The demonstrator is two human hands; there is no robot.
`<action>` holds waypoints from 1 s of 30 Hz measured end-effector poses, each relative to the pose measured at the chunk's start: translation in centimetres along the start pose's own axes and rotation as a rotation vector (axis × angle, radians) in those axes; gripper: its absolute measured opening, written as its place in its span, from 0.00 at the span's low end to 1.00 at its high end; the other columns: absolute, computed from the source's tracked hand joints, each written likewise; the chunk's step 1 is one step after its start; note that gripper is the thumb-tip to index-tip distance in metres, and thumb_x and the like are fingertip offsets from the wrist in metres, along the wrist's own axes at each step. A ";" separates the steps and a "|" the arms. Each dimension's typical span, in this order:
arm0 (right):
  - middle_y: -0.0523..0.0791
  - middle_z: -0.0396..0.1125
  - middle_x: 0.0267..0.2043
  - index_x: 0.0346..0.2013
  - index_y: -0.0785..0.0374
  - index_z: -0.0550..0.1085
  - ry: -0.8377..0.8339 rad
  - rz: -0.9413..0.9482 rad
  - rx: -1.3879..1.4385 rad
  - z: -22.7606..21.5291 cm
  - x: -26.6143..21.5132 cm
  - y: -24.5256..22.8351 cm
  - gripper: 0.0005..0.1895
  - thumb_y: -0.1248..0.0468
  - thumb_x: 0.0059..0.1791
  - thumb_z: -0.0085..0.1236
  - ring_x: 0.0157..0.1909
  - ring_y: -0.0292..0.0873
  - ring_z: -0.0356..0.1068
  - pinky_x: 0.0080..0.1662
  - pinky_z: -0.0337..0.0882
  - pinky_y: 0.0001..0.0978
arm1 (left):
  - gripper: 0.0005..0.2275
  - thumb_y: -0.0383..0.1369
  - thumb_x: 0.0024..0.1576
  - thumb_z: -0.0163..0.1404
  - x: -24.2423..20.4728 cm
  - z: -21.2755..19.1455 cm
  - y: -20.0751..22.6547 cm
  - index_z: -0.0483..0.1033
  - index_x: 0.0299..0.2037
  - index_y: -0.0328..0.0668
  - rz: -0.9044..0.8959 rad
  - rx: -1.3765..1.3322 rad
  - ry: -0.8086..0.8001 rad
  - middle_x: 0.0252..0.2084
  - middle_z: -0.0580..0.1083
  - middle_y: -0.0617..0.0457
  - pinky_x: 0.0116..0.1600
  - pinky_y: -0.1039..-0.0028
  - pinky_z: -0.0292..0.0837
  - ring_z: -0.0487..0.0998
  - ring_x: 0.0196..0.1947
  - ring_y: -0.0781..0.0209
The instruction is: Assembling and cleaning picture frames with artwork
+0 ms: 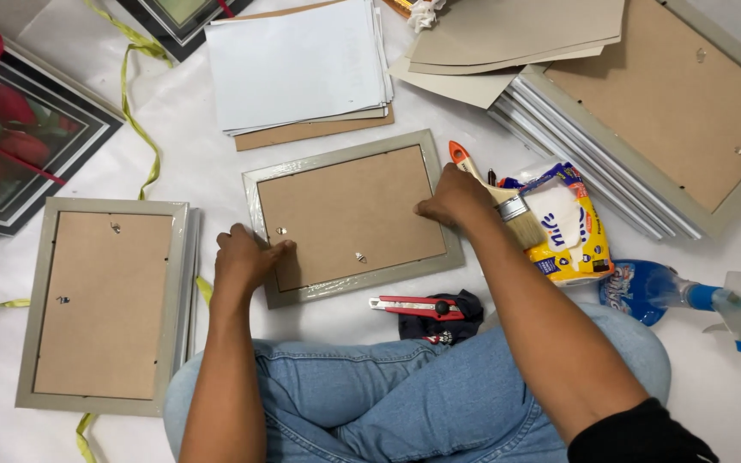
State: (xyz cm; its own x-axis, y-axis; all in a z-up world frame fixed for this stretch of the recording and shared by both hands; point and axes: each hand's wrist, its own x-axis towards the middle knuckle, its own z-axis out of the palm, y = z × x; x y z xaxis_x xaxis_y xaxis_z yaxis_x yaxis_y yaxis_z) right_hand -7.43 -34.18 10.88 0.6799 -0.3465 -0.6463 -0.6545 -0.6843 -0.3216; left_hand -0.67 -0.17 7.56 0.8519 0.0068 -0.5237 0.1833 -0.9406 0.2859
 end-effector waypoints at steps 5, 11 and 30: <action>0.65 0.66 0.60 0.61 0.76 0.65 0.019 0.002 -0.002 0.3 0.1 -0.2 0.37 0.55 0.43 0.63 0.66 0.67 0.64 0.61 0.67 0.61 | 0.36 0.50 0.51 0.63 1.1 -2.5 1.1 0.67 0.58 0.21 0.005 -0.070 -0.045 0.53 0.72 0.23 0.54 0.45 0.73 0.75 0.55 0.25; 0.65 0.67 0.59 0.59 0.76 0.66 0.033 0.010 -0.045 0.6 0.8 0.0 0.38 0.54 0.43 0.67 0.64 0.67 0.66 0.59 0.68 0.61 | 0.36 0.45 0.51 0.63 -0.1 -4.5 2.7 0.66 0.60 0.17 0.009 -0.099 -0.151 0.56 0.72 0.21 0.57 0.45 0.72 0.73 0.58 0.24; 0.66 0.70 0.55 0.55 0.79 0.73 -0.080 0.068 -0.213 0.7 -3.1 -5.9 0.34 0.49 0.48 0.55 0.62 0.68 0.68 0.58 0.69 0.63 | 0.31 0.49 0.57 0.54 -4.3 -4.3 5.9 0.74 0.55 0.18 0.065 0.064 -0.227 0.60 0.68 0.22 0.59 0.47 0.73 0.72 0.60 0.26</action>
State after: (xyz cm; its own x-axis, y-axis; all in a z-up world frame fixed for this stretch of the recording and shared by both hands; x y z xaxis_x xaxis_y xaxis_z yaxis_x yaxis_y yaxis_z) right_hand -5.94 -28.62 14.30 0.6029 -0.3502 -0.7169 -0.6076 -0.7839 -0.1280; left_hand -1.16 -4.27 14.97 0.7274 -0.1245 -0.6748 0.0936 -0.9562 0.2774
